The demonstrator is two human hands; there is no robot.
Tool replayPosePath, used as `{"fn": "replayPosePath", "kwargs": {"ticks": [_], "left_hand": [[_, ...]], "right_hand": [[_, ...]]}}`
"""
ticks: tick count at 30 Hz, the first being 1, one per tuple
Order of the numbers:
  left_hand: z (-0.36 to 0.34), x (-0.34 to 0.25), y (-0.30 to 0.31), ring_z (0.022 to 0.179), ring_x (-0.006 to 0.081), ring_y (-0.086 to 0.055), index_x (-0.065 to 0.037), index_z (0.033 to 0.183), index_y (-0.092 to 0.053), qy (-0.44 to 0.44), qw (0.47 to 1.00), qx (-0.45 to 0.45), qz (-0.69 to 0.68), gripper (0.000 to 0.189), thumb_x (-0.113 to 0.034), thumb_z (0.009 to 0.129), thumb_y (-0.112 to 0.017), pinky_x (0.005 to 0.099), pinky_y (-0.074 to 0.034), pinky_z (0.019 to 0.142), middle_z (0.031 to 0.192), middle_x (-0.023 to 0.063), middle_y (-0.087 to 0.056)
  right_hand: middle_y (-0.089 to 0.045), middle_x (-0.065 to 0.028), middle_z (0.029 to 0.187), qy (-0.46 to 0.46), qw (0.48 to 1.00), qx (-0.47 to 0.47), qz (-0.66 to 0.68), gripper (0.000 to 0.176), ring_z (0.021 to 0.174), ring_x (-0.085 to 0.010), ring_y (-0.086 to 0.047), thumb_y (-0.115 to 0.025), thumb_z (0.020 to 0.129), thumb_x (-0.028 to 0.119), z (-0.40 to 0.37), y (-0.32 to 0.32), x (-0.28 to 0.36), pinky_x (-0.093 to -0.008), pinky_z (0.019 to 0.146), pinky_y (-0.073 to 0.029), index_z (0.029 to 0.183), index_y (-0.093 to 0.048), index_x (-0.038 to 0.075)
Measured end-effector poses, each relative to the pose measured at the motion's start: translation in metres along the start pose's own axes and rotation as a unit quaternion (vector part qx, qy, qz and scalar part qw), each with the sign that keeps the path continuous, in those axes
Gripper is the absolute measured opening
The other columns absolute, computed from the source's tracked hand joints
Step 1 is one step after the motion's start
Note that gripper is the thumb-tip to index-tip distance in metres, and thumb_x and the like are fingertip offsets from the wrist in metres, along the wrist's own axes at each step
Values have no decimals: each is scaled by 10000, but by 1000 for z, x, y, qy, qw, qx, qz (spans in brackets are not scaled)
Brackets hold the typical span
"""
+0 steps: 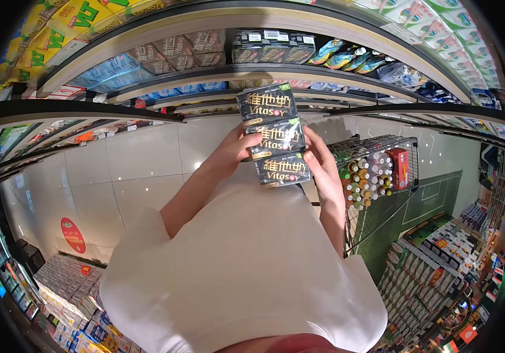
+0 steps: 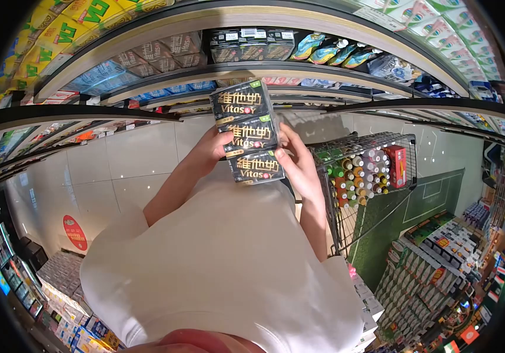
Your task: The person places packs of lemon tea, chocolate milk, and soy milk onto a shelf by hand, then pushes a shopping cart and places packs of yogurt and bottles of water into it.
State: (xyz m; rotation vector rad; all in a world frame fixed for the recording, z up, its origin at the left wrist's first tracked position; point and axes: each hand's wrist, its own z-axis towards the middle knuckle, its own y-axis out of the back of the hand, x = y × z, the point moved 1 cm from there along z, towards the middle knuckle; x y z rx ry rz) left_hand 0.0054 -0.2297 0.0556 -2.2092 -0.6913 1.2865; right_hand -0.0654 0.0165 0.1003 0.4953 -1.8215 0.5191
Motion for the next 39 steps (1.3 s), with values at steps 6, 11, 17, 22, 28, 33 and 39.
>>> {"fn": "replayPosePath", "kwargs": {"ticks": [6, 11, 17, 22, 28, 33, 39], "left_hand": [[-6, -12, 6, 1312, 243, -616, 31, 1549, -398, -50, 998, -24, 7, 801, -382, 944, -724, 424, -483, 1125, 1437, 143, -610], [-4, -14, 1, 1337, 217, -564, 3, 1512, -431, -60, 996, -57, 26, 790, -272, 882, -821, 411, -462, 1117, 1413, 95, -603], [-16, -35, -23, 1405, 230, -509, -19, 1550, -383, -69, 997, -4, 24, 875, -216, 842, -857, 427, -388, 1195, 1464, 92, -563], [-20, -36, 3, 1442, 214, -478, -20, 1604, -392, -37, 995, 87, 9, 998, -212, 778, -920, 417, -378, 1196, 1534, 93, -550], [-13, -11, 43, 1535, 234, -403, -78, 1699, -197, -60, 952, 180, 239, 995, -367, 931, -760, 404, -338, 1263, 1703, 81, -368], [-25, -12, 39, 1592, 266, -283, -99, 1698, -178, 16, 972, 170, -161, 654, -365, 1138, -383, 429, -281, 1307, 1743, 68, -270], [-33, -11, 46, 1603, 397, -217, -152, 1696, -222, 81, 785, 64, -611, 847, -709, 1059, -255, 646, -139, 1309, 1753, 129, -220]], "right_hand": [[-504, -143, 1553, -17, 990, 49, 133, 943, 1421, -231, -481, -780, 983, 343, -7, -19, -14, -394, 1171, -394, 1676, -234, 8], [-461, -143, 1596, -76, 985, 27, 153, 1032, 1471, -243, -436, -848, 913, 339, -16, -14, -32, -404, 1209, -344, 1674, -238, 3], [-458, -149, 1597, -75, 990, 17, 115, 1044, 1477, -245, -426, -880, 850, 265, -18, -4, -18, -397, 1230, -312, 1655, -277, -14], [-439, -123, 1583, 9, 1000, -3, 24, 1044, 1464, -241, -430, -881, 775, 59, -19, 1, 0, -387, 1242, -306, 1631, -292, -37], [-534, -178, 1449, 60, 967, -63, -241, 1058, 1339, -271, -563, -780, 639, -89, -25, -6, 33, -379, 1107, -479, 1610, -372, 12], [-549, -173, 1481, 89, 986, -93, -106, 1097, 1374, -276, -553, -833, 661, -66, -15, -9, 39, -426, 1156, -451, 1634, -335, 31], [-551, -143, 1505, 99, 993, -52, -40, 1005, 1395, -251, -532, -852, 758, -27, 16, -6, 38, -403, 1201, -380, 1632, -358, 16]]}}
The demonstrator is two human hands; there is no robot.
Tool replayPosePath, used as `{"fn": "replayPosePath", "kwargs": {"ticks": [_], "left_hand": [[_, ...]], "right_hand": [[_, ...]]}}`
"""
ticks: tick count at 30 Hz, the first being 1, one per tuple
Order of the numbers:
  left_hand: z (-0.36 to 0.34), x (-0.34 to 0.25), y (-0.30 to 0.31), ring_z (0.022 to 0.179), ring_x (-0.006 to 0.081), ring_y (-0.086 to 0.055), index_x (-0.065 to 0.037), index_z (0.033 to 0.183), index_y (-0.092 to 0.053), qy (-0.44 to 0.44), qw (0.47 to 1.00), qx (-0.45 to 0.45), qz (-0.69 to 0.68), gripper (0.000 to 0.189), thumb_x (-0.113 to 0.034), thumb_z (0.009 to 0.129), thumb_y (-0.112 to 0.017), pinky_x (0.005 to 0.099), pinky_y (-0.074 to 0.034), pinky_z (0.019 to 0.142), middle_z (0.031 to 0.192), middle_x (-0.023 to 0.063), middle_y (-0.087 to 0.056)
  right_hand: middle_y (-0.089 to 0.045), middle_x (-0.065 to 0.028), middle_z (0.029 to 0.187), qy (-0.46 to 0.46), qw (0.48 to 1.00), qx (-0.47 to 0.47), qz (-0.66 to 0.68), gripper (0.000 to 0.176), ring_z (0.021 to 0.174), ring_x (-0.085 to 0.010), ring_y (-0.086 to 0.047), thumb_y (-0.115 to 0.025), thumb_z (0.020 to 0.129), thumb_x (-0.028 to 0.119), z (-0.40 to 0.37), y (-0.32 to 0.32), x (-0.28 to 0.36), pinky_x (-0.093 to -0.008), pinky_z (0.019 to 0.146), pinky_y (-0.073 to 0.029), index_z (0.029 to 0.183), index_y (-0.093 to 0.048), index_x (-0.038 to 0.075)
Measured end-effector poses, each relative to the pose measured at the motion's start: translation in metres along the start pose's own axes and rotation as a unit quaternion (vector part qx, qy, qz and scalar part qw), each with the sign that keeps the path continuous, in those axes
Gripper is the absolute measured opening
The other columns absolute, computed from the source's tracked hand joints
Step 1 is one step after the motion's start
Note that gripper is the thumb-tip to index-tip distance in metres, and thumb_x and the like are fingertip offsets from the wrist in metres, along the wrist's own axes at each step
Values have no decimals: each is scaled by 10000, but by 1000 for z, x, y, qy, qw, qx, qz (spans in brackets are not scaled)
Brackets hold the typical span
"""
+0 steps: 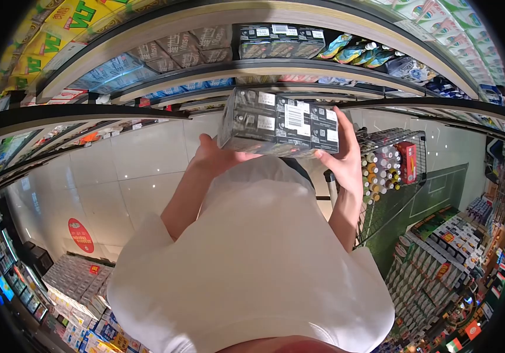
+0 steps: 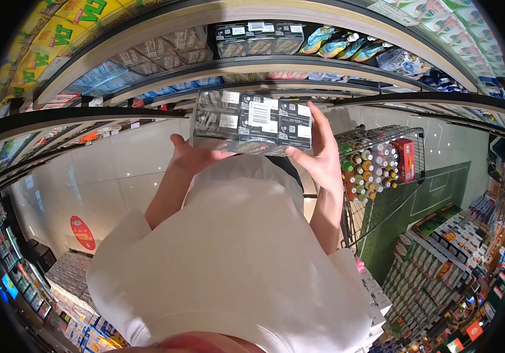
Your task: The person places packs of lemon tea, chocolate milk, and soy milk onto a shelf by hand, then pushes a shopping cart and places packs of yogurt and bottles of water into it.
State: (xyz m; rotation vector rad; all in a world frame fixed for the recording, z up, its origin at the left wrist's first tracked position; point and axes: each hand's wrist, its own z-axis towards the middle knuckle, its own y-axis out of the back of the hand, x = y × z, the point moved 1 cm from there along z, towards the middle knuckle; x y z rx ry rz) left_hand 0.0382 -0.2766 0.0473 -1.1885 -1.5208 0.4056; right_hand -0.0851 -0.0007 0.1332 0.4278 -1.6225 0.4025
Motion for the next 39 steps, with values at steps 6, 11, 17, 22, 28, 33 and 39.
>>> {"fn": "replayPosePath", "kwargs": {"ticks": [6, 11, 17, 22, 28, 33, 39], "left_hand": [[-5, 9, -4, 1592, 403, -236, -140, 1679, -256, -55, 968, -81, 230, 757, -638, 1110, -291, 672, -176, 1295, 1728, 159, -255], [-6, 9, -2, 1526, 392, -388, -99, 1663, -261, -70, 914, -80, 392, 649, -508, 1159, -269, 603, -311, 1281, 1670, 175, -364], [21, 7, -4, 1539, 368, -379, -33, 1656, -227, -82, 862, -25, 500, 689, -496, 1155, -322, 539, -287, 1304, 1674, 176, -370], [51, 10, -14, 1599, 334, -242, 11, 1645, -222, -78, 903, 119, 405, 1039, -498, 926, -775, 477, -176, 1349, 1712, 188, -277], [80, -6, -42, 1579, 371, -308, 13, 1623, -310, -19, 842, 220, 493, 875, -515, 1020, -659, 533, -220, 1321, 1673, 180, -380], [85, -13, -55, 1555, 404, -364, -61, 1643, -338, -41, 803, 160, 572, 811, -582, 1060, -552, 508, -297, 1268, 1668, 196, -396], [119, 6, -64, 1521, 342, -416, -55, 1549, -423, -106, 892, 179, 401, 615, -473, 1110, -526, 461, -315, 1290, 1606, 183, -451]], "right_hand": [[-556, -133, 1529, -33, 999, 17, 15, 1006, 1386, -216, -545, -859, 804, -8, -2, -6, -6, -375, 1192, -390, 1660, -333, 37], [-568, -121, 1512, -96, 993, 29, 54, 986, 1371, -209, -547, -866, 827, -3, 7, 0, -37, -359, 1171, -411, 1656, -334, 25], [-568, -104, 1497, -149, 986, 25, 68, 1062, 1282, -214, -609, -902, 845, 122, 17, 9, -59, -393, 1008, -573, 1689, -258, 93], [-552, -110, 1527, -50, 995, -14, 90, 926, 1384, -214, -529, -832, 887, 43, 45, 11, -36, -394, 1187, -396, 1657, -318, 35], [-621, -134, 1429, 45, 998, -38, 10, 819, 1277, -203, -597, -800, 923, 51, 99, 7, 7, -357, 1094, -474, 1623, -379, -2], [-652, -123, 1372, 39, 990, -129, -31, 608, 1244, -183, -599, -686, 1056, 248, 119, -6, 31, -348, 1110, -445, 1571, -476, 3], [-643, 21, 1143, 33, 972, -226, 58, 538, 924, -66, -498, -662, 1044, 276, 160, -3, 20, -267, 906, -415, 1512, -560, 31]]}}
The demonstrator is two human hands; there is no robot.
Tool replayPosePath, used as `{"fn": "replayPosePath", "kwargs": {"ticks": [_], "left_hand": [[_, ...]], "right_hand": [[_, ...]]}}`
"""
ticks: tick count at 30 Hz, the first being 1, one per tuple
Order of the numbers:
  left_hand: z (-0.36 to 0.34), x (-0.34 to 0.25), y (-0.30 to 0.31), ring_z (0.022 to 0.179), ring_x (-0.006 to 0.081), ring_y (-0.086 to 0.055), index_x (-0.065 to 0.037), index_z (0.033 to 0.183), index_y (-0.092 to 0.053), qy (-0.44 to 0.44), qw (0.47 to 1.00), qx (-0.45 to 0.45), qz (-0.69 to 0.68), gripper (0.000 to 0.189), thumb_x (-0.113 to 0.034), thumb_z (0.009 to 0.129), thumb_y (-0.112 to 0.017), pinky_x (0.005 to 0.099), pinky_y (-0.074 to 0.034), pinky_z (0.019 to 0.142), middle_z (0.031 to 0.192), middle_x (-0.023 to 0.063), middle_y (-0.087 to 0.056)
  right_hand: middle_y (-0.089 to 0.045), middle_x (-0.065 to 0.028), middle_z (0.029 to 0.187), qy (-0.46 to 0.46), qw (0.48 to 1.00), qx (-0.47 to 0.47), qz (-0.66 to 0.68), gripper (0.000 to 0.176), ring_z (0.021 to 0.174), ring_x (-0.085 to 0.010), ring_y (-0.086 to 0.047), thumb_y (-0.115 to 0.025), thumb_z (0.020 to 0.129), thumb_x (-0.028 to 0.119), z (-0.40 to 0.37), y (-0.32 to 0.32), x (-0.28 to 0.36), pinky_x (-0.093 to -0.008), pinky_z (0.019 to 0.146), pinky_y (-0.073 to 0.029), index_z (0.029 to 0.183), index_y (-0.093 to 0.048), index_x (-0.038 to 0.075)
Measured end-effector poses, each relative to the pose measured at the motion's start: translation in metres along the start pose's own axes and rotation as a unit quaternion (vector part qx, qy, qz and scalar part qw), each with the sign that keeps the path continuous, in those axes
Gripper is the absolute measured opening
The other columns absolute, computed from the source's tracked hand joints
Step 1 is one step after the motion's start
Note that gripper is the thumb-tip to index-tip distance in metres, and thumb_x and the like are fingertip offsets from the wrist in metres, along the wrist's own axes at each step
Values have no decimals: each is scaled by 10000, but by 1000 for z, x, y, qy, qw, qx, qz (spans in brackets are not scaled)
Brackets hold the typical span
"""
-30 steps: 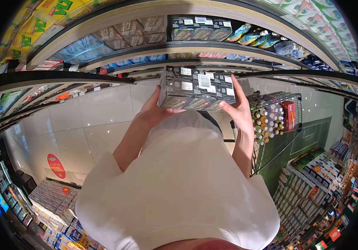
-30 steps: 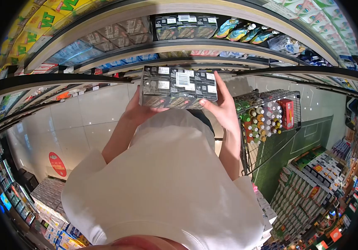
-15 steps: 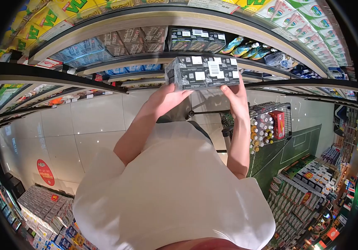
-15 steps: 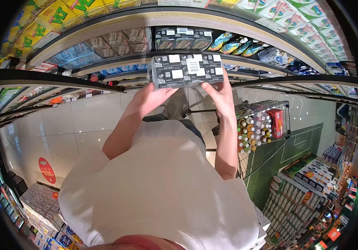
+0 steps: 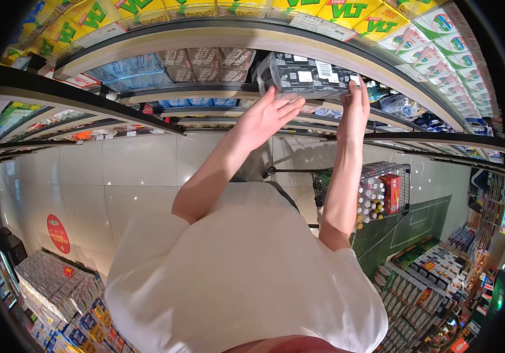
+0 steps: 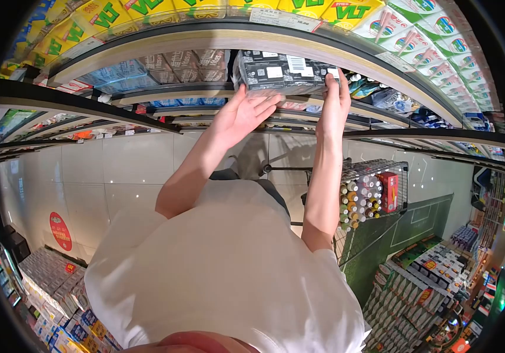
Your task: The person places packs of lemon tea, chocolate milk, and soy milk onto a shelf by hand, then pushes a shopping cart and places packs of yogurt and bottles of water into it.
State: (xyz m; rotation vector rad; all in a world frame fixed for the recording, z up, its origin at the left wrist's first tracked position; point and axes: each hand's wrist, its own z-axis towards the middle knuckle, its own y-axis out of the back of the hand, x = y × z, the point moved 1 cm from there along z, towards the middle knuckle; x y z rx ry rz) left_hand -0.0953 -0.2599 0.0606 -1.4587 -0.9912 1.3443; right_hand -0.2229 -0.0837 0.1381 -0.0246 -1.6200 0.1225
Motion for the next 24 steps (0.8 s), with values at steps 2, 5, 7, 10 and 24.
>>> {"fn": "replayPosePath", "kwargs": {"ticks": [2, 5, 7, 10, 24], "left_hand": [[9, 2, -20, 1478, 350, -468, 30, 1514, -429, -35, 995, -83, -37, 707, -534, 1098, -516, 455, -347, 1268, 1549, 226, -489], [21, -13, -52, 1452, 364, -487, 40, 1528, -376, -61, 984, -164, -44, 731, -539, 1101, -508, 446, -377, 1265, 1540, 224, -467], [31, -20, -55, 1465, 375, -455, 62, 1564, -284, -86, 985, -145, -37, 799, -551, 1100, -500, 437, -390, 1273, 1576, 230, -385], [41, -24, -59, 1522, 392, -372, 77, 1610, -175, -100, 981, -135, -96, 815, -490, 1116, -487, 455, -348, 1291, 1661, 248, -242], [41, -62, -23, 1562, 462, -302, 179, 1606, -17, 13, 998, -40, -40, 822, -310, 1101, -443, 569, -280, 1297, 1690, 325, -203]], "right_hand": [[-638, 39, 1071, 14, 999, -20, 35, 457, 905, -61, -496, -651, 1044, 241, 11, -6, -5, -244, 845, -404, 1432, -611, 2], [-642, 31, 1033, 29, 999, -15, 21, 356, 925, -76, -508, -642, 1063, 245, 23, -11, -6, -256, 855, -410, 1320, -675, 2], [-655, 9, 1035, 40, 999, -18, 18, 338, 922, -85, -521, -638, 1068, 246, 27, -17, -6, -264, 853, -421, 1288, -684, -7], [-667, -22, 1025, 46, 999, -26, 1, 326, 888, -102, -543, -629, 1076, 242, 36, -23, -5, -276, 834, -439, 1253, -689, -25], [-702, -98, 1237, 94, 995, -33, 20, 362, 1111, -165, -626, -633, 1054, 180, 65, -28, -17, -316, 1002, -475, 1329, -643, -56]]}}
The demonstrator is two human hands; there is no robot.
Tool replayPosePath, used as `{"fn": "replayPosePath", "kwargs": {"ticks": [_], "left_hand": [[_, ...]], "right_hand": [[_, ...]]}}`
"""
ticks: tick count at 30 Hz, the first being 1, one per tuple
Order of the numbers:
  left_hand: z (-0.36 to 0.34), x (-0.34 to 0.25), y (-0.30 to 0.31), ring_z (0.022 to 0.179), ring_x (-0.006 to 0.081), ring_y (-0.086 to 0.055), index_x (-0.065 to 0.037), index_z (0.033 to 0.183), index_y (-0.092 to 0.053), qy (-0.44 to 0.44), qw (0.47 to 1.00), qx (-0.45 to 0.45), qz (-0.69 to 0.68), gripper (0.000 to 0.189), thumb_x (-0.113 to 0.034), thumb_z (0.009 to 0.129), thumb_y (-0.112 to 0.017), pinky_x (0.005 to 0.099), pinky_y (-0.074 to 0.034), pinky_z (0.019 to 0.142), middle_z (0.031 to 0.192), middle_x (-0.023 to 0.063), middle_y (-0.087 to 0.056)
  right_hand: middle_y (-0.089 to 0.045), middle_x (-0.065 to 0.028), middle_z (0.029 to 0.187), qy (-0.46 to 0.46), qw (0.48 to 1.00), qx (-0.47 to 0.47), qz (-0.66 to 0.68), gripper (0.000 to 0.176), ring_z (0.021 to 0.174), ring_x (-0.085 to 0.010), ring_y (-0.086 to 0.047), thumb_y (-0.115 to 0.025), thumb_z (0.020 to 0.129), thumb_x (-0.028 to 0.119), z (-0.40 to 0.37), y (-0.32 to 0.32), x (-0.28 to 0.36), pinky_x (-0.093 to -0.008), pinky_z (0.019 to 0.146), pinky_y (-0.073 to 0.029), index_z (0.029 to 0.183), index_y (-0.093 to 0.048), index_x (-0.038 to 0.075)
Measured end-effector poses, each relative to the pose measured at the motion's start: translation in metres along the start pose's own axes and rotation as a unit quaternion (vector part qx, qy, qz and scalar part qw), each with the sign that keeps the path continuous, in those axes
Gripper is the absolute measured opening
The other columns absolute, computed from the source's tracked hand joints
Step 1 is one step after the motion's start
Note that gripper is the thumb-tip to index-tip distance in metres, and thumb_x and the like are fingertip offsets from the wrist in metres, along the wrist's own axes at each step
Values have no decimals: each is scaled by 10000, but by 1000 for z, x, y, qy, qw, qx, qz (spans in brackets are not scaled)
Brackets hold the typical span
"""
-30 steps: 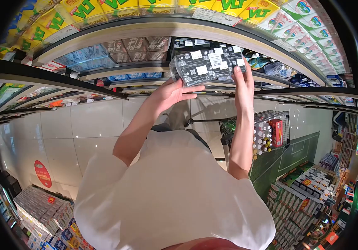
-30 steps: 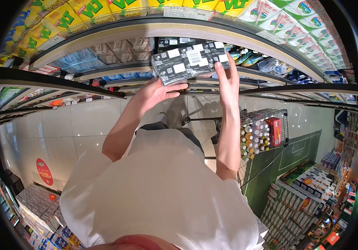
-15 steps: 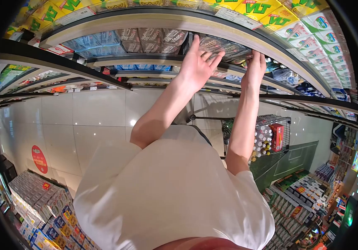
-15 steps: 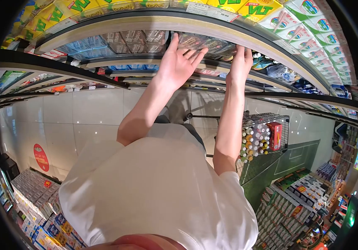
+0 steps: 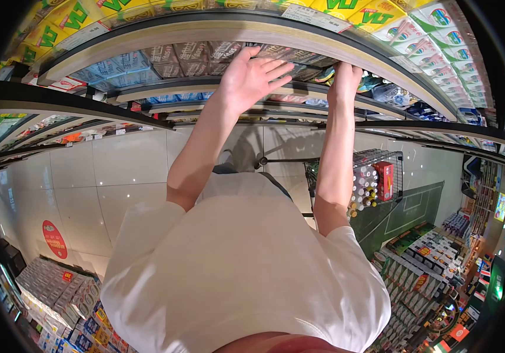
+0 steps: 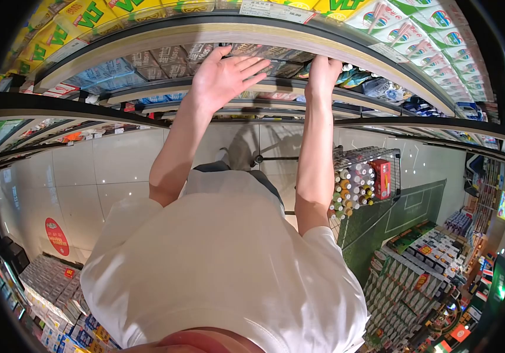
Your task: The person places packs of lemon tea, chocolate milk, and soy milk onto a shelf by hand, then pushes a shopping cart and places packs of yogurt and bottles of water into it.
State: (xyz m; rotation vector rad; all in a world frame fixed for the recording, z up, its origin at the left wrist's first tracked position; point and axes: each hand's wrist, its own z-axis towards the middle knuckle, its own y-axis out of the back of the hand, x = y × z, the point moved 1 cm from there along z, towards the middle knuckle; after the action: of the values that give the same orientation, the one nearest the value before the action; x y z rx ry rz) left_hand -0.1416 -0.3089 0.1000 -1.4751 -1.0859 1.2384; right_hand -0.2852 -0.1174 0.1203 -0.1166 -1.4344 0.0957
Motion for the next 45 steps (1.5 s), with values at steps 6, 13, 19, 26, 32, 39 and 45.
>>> {"fn": "replayPosePath", "kwargs": {"ticks": [6, 13, 19, 26, 32, 39, 45], "left_hand": [[-4, 3, 1, 1570, 412, -314, 171, 1611, -58, 0, 997, -59, -42, 778, -339, 1143, -413, 493, -282, 1309, 1693, 304, -227], [-3, 18, 0, 1573, 361, -325, 119, 1632, -93, -44, 992, -112, -49, 858, -478, 1129, -449, 441, -284, 1314, 1704, 266, -240], [-2, 22, 19, 1589, 344, -304, -25, 1684, -61, -32, 987, -117, -109, 935, -490, 1068, -589, 483, -253, 1317, 1734, 186, -242], [-18, 50, 21, 1503, 260, -442, 0, 1488, -495, 12, 982, -186, -14, 523, -373, 1122, -511, 489, -295, 1283, 1557, 133, -523], [-35, 135, 41, 1492, 250, -420, -3, 1586, -378, 124, 978, -91, 138, 619, -359, 1103, -533, 440, -286, 1279, 1545, 127, -491], [-49, 277, 42, 1414, 272, -504, -32, 1524, -457, 251, 895, -114, 351, 590, -348, 1052, -615, 427, -376, 1201, 1544, 133, -517], [-71, 377, 60, 1194, 412, -647, -42, 1364, -612, -30, 492, 103, 864, 430, -260, 999, -676, 463, -499, 1017, 1282, 226, -688]], "right_hand": [[-694, -109, 1281, 3, 1000, 12, -27, 358, 1136, -155, -616, -630, 1055, 154, -2, -1, 5, -300, 982, -474, 1336, -644, -66], [-736, -88, 1109, 46, 994, 30, -90, 322, 967, -144, -640, -640, 1051, 147, -10, -4, 10, -291, 870, -508, 1304, -664, -51], [-766, -238, 1011, 151, 967, -14, -207, 376, 941, -239, -715, -682, 1006, 264, -15, -4, -9, -411, 859, -547, 1138, -701, -88], [-640, -281, 1291, 134, 971, -12, -198, 522, 1169, -422, -636, -708, 946, 301, -53, 3, 18, -462, 1009, -504, 1321, -599, -46], [-498, -280, 1519, 150, 942, 51, -297, 712, 1410, -430, -494, -728, 979, 278, -178, 95, 1, -467, 1173, -413, 1540, -428, -40], [-501, -266, 1528, -4, 891, -89, -445, 697, 1416, -439, -476, -730, 979, 264, -330, 295, 18, -474, 1178, -410, 1543, -442, -26], [-553, -256, 1475, -79, 823, -190, -530, 672, 1349, -426, -529, -733, 982, 253, -472, 432, 21, -483, 1137, -450, 1538, -458, -4]]}}
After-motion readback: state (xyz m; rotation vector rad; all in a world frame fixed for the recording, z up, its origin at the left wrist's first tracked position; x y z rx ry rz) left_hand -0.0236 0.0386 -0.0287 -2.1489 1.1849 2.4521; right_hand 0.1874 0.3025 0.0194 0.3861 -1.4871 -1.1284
